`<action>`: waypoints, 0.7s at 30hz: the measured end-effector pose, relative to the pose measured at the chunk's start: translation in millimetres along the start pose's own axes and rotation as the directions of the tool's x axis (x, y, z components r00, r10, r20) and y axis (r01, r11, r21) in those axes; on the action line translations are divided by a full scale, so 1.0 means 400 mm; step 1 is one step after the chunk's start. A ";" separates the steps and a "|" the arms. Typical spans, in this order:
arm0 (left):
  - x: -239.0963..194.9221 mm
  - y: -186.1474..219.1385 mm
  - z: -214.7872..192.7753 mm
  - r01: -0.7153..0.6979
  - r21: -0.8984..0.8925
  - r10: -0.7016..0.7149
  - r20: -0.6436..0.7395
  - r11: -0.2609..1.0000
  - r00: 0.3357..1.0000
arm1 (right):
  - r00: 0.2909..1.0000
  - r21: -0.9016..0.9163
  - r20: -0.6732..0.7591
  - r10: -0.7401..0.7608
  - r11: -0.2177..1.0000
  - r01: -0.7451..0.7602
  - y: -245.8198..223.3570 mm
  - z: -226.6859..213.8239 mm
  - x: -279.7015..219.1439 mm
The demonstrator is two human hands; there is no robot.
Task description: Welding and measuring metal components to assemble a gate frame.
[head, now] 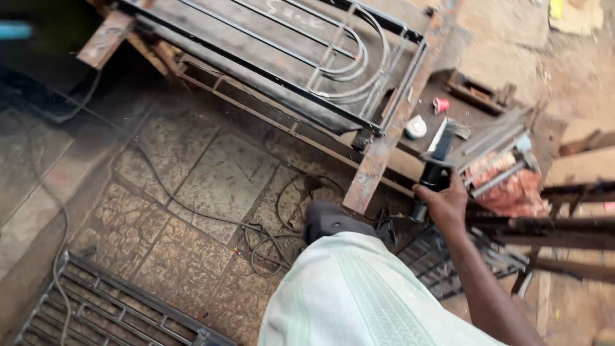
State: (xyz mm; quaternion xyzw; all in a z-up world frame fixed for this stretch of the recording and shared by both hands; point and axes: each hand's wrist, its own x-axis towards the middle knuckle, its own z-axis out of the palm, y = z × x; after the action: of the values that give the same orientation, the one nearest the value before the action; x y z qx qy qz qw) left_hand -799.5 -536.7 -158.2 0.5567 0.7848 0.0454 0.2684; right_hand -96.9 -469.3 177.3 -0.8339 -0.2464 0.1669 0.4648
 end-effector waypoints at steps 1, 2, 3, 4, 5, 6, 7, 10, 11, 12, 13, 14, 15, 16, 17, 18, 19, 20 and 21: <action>0.049 0.009 0.000 -0.011 0.022 0.010 0.011 1.000 1.000 | 1.000 -0.001 -0.012 0.019 1.000 -0.019 0.021 -0.005 -0.009; 0.092 0.023 0.005 -0.018 0.044 0.017 0.024 0.999 1.000 | 0.997 -0.050 -0.066 -0.032 0.998 0.029 0.044 -0.011 -0.015; 0.138 0.040 0.013 -0.026 0.066 0.024 0.037 0.997 0.999 | 0.990 -0.103 -0.115 -0.086 0.992 0.074 0.066 -0.014 -0.018; 0.196 0.041 0.012 -0.033 0.092 0.028 0.053 0.995 0.998 | 0.991 -0.108 -0.122 -0.062 0.993 0.049 0.062 -0.020 -0.042; 0.257 0.050 0.016 -0.039 0.118 0.031 0.068 0.992 0.997 | 0.994 0.020 -0.106 0.020 1.000 -0.018 0.056 -0.023 -0.064; 0.330 0.080 0.031 -0.049 0.140 0.038 0.081 0.989 0.996 | 0.992 0.150 -0.084 0.094 0.985 -0.081 0.046 -0.022 -0.074; 0.382 0.140 -0.017 -0.061 0.155 0.047 0.093 0.986 0.995 | 0.989 0.149 -0.095 0.113 0.984 -0.098 0.040 -0.003 -0.104; 0.548 0.322 -0.131 0.030 0.144 -0.068 0.273 0.989 0.960 | 0.969 0.293 -0.025 0.244 0.929 -0.226 0.028 0.077 -0.155; 0.602 0.374 -0.161 -0.003 0.144 -0.038 0.282 0.990 0.959 | 0.929 0.451 -0.012 0.370 0.831 -0.325 0.032 0.112 -0.152; 0.669 0.433 -0.196 -0.039 0.144 -0.004 0.287 0.989 0.958 | 0.876 0.600 0.020 0.482 0.695 -0.396 0.032 0.156 -0.145; 0.715 0.462 -0.214 -0.055 0.152 0.008 0.295 0.987 0.956 | 0.871 0.606 0.007 0.492 0.690 -0.395 0.006 0.184 -0.108; 0.772 0.497 -0.238 -0.090 0.141 0.045 0.294 0.986 0.955 | 0.849 0.701 0.003 0.528 0.604 -0.379 -0.019 0.215 -0.074; 0.831 0.534 -0.263 -0.125 0.130 0.082 0.293 0.984 0.953 | 0.827 0.786 0.003 0.562 0.510 -0.350 -0.047 0.245 -0.037; 0.868 0.554 -0.275 -0.148 0.140 0.101 0.302 0.979 0.948 | 0.819 0.795 -0.013 0.574 0.503 -0.339 -0.008 0.257 -0.003; 0.909 0.575 -0.292 -0.187 0.179 0.127 0.299 0.966 0.946 | 0.764 0.804 -0.138 0.630 0.522 -0.285 0.028 0.272 0.029; 0.956 0.595 -0.318 -0.217 0.216 0.151 0.285 0.952 0.947 | 0.700 0.807 -0.247 0.670 0.541 -0.234 0.059 0.299 0.074; 1.000 0.595 -0.337 -0.232 0.222 0.165 0.282 0.947 0.945 | 0.693 0.816 -0.249 0.676 0.532 -0.225 0.120 0.304 0.091; 1.029 0.585 -0.354 -0.236 0.246 0.166 0.273 0.940 0.947 | 0.608 0.805 -0.348 0.714 0.560 -0.198 0.181 0.307 0.112; 1.060 0.573 -0.372 -0.239 0.270 0.167 0.264 0.933 0.950 | 0.511 0.789 -0.440 0.739 0.589 -0.174 0.243 0.313 0.133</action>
State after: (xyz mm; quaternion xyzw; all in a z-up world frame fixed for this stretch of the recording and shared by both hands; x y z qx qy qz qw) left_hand -774.9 -35.7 -103.8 0.6710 0.6826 -0.1129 0.2667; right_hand -91.9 -395.9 27.2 -0.6381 0.2892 0.0165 0.7134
